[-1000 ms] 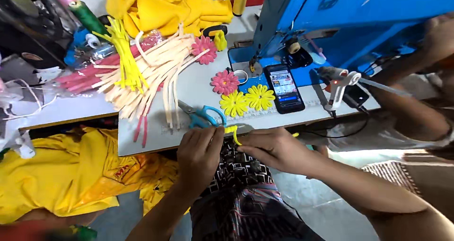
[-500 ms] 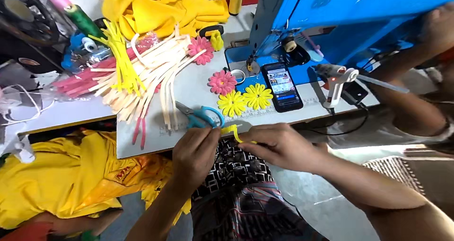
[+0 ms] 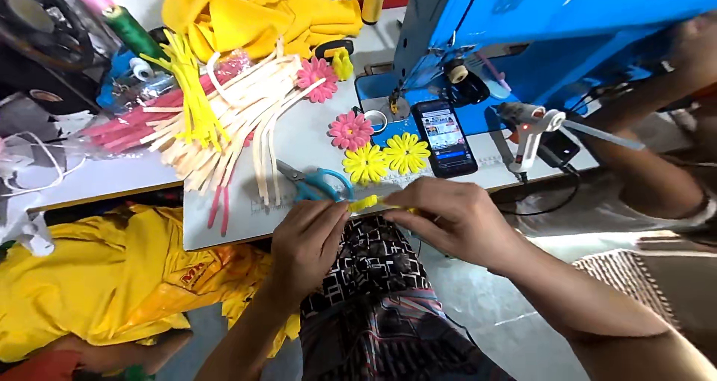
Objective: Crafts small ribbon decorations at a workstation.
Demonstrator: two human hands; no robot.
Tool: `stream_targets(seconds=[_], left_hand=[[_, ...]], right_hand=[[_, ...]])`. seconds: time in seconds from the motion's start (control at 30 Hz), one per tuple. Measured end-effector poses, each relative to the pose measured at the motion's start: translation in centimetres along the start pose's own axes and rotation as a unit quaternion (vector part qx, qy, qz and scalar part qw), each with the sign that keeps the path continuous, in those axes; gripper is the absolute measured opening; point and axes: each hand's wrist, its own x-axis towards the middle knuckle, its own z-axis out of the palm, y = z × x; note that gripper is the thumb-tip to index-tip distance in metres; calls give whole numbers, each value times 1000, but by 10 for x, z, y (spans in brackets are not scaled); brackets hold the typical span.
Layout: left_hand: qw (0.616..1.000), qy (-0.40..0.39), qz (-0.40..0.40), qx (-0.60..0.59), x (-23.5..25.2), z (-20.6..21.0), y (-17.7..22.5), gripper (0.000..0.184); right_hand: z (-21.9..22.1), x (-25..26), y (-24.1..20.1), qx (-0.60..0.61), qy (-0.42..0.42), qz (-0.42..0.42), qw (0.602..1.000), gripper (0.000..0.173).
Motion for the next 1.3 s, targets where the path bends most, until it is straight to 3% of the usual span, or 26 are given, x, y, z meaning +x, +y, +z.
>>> stream_targets(seconds=[0.23, 0.43, 0.93, 1.1, 1.3], left_hand=[[999, -34, 8, 2, 2, -2, 2, 17], [999, -52, 14, 7, 0, 0, 0, 19], [993, -94, 71, 23, 2, 4, 5, 18], [993, -91, 71, 25, 5, 5, 3, 19], [997, -76, -7, 20, 12, 0, 7, 25]], right_hand=[[2, 8, 16, 49, -16, -36, 998, 20], [10, 0, 14, -17, 1, -72, 997, 23], [18, 1, 12, 25, -20, -80, 996, 24], [22, 5, 10, 96, -23, -23, 995, 22], [16, 13, 12, 165, -43, 72, 983, 22]])
